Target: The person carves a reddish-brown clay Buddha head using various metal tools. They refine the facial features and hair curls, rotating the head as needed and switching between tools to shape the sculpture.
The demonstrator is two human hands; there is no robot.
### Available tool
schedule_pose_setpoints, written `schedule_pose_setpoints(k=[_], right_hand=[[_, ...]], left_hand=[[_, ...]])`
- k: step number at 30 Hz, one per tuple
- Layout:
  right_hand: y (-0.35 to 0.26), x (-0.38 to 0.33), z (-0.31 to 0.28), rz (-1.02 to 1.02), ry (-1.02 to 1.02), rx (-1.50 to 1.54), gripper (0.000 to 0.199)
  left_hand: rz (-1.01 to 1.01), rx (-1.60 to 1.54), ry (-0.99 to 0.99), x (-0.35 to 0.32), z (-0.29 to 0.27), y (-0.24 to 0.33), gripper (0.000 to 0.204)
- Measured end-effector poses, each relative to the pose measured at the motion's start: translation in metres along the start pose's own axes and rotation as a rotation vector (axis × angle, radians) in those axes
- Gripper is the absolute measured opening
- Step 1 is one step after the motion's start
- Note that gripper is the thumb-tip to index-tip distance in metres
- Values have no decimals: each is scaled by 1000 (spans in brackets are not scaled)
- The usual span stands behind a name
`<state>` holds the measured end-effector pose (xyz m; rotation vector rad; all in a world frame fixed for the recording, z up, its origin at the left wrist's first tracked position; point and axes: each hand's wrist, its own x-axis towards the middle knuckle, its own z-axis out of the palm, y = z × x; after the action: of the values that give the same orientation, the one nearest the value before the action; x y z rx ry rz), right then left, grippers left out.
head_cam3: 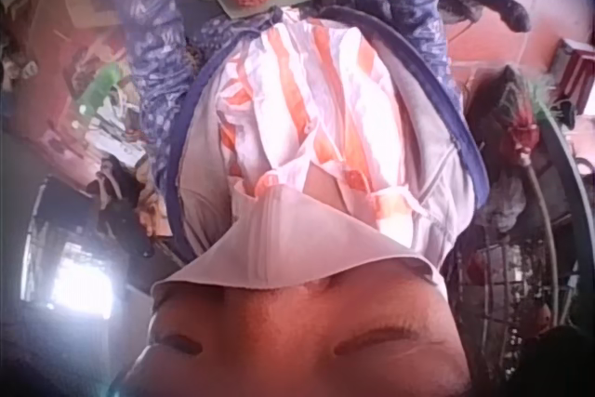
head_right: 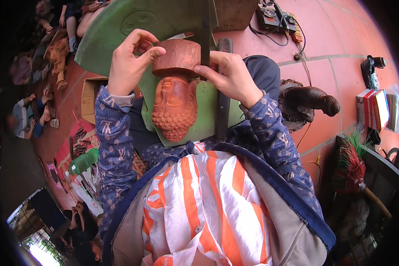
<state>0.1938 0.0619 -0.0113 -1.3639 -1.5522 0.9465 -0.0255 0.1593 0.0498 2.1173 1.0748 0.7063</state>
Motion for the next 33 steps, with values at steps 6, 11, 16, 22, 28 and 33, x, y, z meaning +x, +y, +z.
schedule_pose_setpoints(k=[6,11,16,22,28,33], right_hand=[[10,-46,-9,269,-90,430,34],[15,-47,12,207,-103,519,37],[20,-34,24,156,-105,567,37],[23,-26,23,231,-218,665,42],[23,-4,45,187,-316,714,45],[21,8,45,191,-274,617,37]], left_hand=[[-181,-162,35,-48,26,-81,53],[-104,-572,-30,-33,46,-122,70],[-106,-688,15,-30,59,-120,71],[-91,-475,223,-45,62,-108,81],[-133,-441,515,-91,54,-114,87],[-247,-336,564,-96,58,-101,82]])
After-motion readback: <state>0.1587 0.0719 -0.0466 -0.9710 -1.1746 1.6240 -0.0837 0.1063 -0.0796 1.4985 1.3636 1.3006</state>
